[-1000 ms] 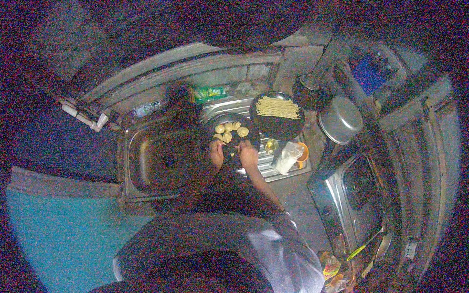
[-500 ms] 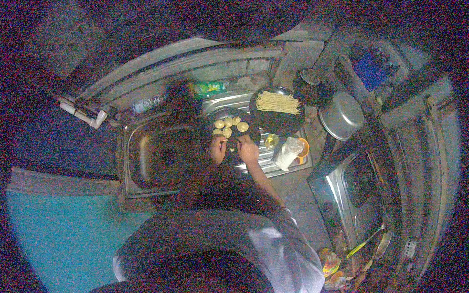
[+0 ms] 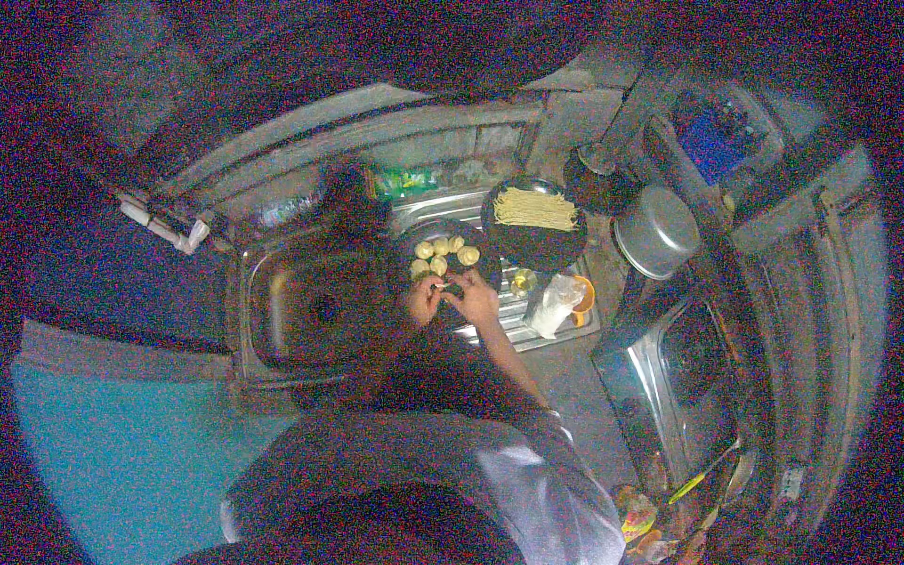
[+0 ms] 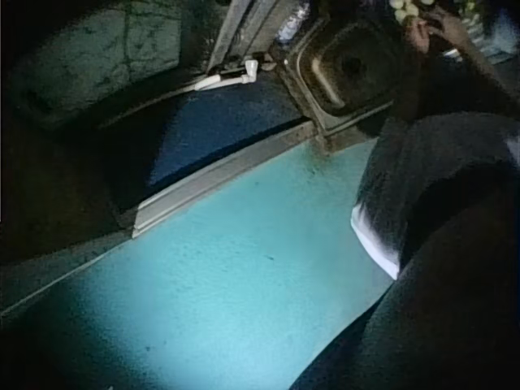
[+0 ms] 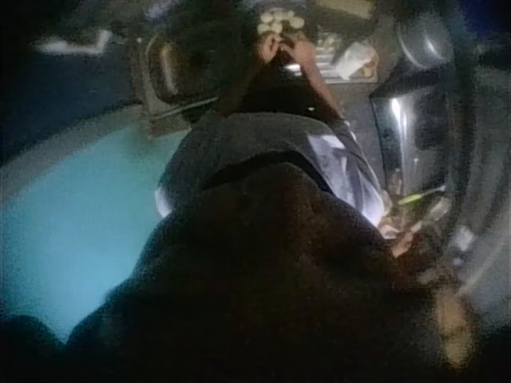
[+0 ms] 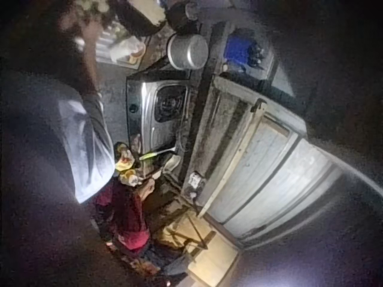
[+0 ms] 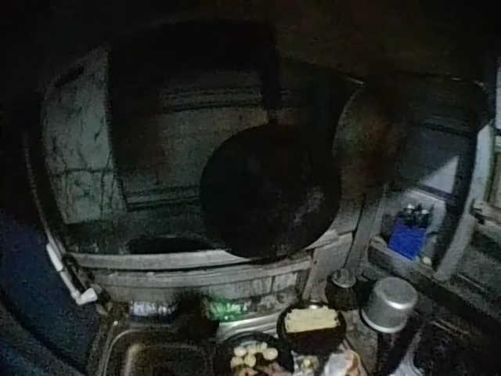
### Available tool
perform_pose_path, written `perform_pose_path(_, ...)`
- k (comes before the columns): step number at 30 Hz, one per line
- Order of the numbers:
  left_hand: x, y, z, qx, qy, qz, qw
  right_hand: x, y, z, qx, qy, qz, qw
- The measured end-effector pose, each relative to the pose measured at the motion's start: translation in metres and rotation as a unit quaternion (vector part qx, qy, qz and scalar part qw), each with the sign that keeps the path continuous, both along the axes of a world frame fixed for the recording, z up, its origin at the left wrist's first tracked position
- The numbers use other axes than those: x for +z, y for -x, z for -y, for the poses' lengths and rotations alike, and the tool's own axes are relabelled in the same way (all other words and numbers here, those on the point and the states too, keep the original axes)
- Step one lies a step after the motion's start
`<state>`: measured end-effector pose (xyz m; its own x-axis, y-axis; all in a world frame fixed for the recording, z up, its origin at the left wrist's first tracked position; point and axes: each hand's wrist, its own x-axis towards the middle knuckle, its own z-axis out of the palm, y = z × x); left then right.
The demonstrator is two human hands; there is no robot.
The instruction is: The person assembles small food items by hand, placing a thin noodle-like strand onto each round dough piece on a black plate. The person repeatedly picks up strands from a nearby plate and places them on the dough pieces, one at a time.
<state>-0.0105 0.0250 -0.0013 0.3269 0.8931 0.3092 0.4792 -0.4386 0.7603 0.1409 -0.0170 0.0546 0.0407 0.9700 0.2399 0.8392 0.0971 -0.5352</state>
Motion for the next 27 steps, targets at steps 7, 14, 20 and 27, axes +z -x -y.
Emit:
perform_pose_path(7, 0.030, -0.003, 0.008, -0.038, 0.001, 0.015, 0.999, -0.011, -0.004, 0.000, 0.012, -0.020, 0.009, 1.000)
perform_pose_path(14, -0.010, -0.004, 0.002, -0.017, 0.010, 0.010, 1.000, -0.018, -0.004, -0.003, -0.018, 0.000, -0.012, 1.000)
perform_pose_path(20, -0.007, -0.002, 0.002, 0.003, -0.008, 0.006, 1.000, -0.021, -0.001, -0.005, -0.024, 0.013, 0.017, 0.999)
perform_pose_path(27, 0.005, -0.004, 0.002, 0.013, -0.041, 0.032, 0.999, -0.016, -0.003, -0.002, -0.008, 0.004, 0.004, 1.000)
